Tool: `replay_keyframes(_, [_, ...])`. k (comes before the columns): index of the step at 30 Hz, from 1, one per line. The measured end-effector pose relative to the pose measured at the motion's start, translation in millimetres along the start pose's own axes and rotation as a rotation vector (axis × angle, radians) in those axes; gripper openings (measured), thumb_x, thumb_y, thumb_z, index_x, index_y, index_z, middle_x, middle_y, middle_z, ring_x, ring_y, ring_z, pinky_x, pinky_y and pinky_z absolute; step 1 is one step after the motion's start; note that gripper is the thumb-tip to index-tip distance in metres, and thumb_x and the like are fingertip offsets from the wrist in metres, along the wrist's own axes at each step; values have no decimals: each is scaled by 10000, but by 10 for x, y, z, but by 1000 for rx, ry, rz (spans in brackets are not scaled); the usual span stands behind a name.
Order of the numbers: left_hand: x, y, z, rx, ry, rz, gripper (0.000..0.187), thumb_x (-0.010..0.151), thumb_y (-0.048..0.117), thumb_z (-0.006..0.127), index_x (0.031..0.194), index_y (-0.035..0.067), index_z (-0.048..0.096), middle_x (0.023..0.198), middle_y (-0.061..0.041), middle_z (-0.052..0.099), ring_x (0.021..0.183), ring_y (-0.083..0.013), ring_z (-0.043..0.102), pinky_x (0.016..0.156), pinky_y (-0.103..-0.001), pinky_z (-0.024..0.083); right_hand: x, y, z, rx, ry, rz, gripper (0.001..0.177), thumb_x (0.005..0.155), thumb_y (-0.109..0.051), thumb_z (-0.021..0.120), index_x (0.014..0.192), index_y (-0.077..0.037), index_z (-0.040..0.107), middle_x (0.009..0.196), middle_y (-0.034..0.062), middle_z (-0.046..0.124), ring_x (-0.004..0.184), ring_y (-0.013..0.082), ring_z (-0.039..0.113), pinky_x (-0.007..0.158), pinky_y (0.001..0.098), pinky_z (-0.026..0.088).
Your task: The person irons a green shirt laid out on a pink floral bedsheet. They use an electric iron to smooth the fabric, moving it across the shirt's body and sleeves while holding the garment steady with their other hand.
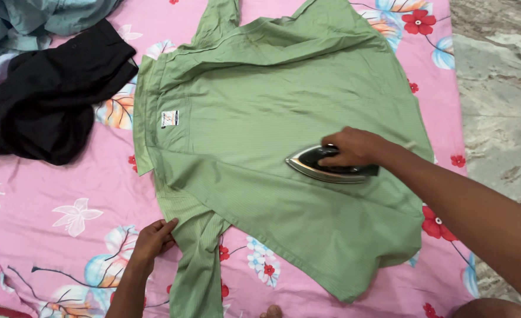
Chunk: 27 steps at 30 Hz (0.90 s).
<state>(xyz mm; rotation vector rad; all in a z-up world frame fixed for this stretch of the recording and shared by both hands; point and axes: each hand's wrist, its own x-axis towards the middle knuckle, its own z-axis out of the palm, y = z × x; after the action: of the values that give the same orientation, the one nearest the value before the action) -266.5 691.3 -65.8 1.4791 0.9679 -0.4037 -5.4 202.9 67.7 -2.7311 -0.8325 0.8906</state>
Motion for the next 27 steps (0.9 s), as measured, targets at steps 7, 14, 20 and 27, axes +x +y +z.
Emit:
replay_keyframes(7, [46,-67,-39,-10,-26,8,264,939,317,733,860,76,661,649,45,515,559,-56,454,553,-213,423,678,-526,-61,93,101,-79,594,857,-609,659,1215,-136,657,999,166,749,950,371,707,832,497,557])
replay_keyframes(14, [129,-170,-66,-27,-13,8,228,935,285,717,871,77,648,699,38,584,596,-59,518,573,-206,453,403,-638,-69,68,38,-137,499,916,-548,609,1262,-191,653,1007,164,749,939,378,707,824,501,548])
replay_keyframes(20, [184,-272,-166,-86,-62,45,236,941,289,746,881,88,638,714,41,543,599,-56,488,579,-212,440,-199,-182,-20,48,-88,-92,513,901,-531,604,1295,-204,637,952,159,765,875,363,734,799,478,560])
replay_keyframes(27, [220,-289,-155,-111,-69,46,220,909,273,739,856,80,648,697,36,542,605,-73,534,601,-224,504,-541,204,94,-57,-135,-90,501,901,-507,618,1282,-184,652,936,153,769,851,366,726,788,483,555])
